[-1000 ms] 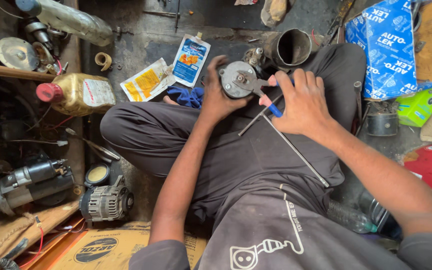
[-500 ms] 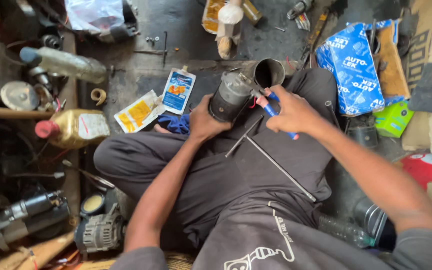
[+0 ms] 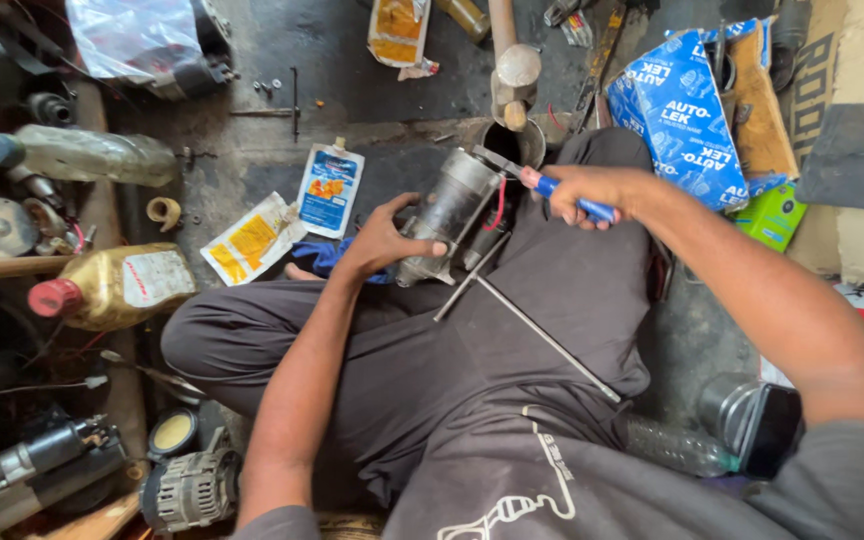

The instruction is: The person sits on the floor and uses pliers and a hammer to adjust and tap a cylindrical motor component. They rotate the motor, apply force with the pliers, and strike it with the hammer to loosen or seat parts.

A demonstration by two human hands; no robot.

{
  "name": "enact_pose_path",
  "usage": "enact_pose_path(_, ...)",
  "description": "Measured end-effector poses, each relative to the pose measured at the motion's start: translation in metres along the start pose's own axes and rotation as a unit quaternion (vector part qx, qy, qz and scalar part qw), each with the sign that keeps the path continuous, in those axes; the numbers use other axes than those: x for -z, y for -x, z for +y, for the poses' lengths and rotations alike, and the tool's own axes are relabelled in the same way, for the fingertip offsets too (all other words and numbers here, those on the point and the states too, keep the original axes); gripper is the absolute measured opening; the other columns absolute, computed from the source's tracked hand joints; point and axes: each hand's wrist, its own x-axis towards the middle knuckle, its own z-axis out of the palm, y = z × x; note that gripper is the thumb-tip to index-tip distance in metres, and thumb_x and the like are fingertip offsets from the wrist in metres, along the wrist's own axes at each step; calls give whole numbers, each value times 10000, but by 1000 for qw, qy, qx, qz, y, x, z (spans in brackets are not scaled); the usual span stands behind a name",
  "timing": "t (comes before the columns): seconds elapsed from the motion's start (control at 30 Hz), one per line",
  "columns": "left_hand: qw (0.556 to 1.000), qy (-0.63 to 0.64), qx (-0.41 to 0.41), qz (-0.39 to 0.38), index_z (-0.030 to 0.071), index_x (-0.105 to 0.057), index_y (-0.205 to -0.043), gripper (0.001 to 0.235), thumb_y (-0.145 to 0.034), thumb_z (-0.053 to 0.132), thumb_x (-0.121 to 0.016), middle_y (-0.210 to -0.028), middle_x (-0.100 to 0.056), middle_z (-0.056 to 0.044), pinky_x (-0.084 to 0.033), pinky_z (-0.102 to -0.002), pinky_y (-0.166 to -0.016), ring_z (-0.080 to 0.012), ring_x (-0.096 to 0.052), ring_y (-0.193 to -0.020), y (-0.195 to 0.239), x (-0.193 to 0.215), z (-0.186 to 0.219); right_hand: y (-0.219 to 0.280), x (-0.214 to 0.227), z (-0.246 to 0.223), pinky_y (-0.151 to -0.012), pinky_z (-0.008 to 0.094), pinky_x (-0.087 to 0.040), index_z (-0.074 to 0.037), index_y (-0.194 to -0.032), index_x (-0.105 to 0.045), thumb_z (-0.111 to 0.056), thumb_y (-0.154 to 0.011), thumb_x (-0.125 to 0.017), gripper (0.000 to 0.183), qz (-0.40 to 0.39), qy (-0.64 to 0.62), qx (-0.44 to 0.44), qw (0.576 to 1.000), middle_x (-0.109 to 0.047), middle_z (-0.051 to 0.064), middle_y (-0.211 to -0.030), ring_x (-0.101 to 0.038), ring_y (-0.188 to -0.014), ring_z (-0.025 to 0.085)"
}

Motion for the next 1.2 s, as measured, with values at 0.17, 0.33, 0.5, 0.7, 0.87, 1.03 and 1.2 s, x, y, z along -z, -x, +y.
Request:
enact_pose_path(0.17, 986, 153, 62, -4, -24, -506, -1454, 1048, -574, 375, -915, -1354, -629, -235, -494, -367, -1009, -289, -630, -1202, -1, -10, -20, -9, 12, -10, -305, 300, -305, -85, -1206, -492, -89, -577, -589, 637, -17, 40, -14, 999, -446, 44, -582, -410, -366, 135)
enact_pose_path(0.33, 976, 160, 139, 43, -127, -387, -1485, 1148, -620, 397, -930, -1426, -542, -289, -455, -366, -1083, -322, -590, -1296, 2, -31, -34, -15, 11, 0, -318, 306, -313, -55, -1229, -498, -76, -571, -596, 665, -5, 44, -10, 999, -467, 25, -601, -418, -388, 120)
enact_pose_path(0.5, 973, 160, 158, 60, -126, -392, -1480, 1167, -599, 436, -913, -1409, -576, -279, -471, -368, -1061, -323, -605, -1277, 8, -45, -39, -24, 13, 8, -340, 292, -347, -17, -1244, -506, -79, -601, -626, 656, -28, 39, 9, 999, -467, 20, -600, -429, -397, 115)
enact_pose_path(0.7, 969, 188, 134, 85, -123, -523, -1405, 1035, -615, 433, -895, -1291, -670, -260, -522, -362, -966, -300, -670, -1142, 17, -54, -23, -29, 20, 12, -330, 299, -325, -44, -1250, -508, -94, -604, -626, 659, -25, 84, -4, 996, -450, 44, -572, -418, -385, 122)
enact_pose_path(0.87, 980, 136, 89, 115, -133, -553, -1350, 953, -672, 446, -891, -1215, -705, -239, -546, -345, -938, -268, -710, -1076, 24, -56, -15, -37, 19, 17, -330, 288, -351, -20, -1242, -525, -86, -606, -615, 646, -24, 63, -7, 998, -497, 40, -603, -440, -384, 123)
enact_pose_path(1.03, 988, 70, 21, 139, -140, -605, -1281, 884, -693, 448, -902, -1168, -715, -233, -546, -339, -929, -253, -715, -1052, 23, -57, -11, -30, 20, 24, -304, 287, -323, -105, -1148, -455, -75, -570, -601, 597, -56, 34, 41, 997, -489, 41, -606, -409, -346, 127)
enact_pose_path(1.2, 988, 94, 25, 119, -101, -683, -1232, 811, -681, 465, -866, -1101, -759, -210, -560, -335, -878, -245, -732, -975, 19, -55, 0, -21, 22, 15, -315, 279, -338, -119, -1136, -466, -56, -584, -612, 574, -55, 24, 39, 997, -496, 16, -625, -425, -360, 111)
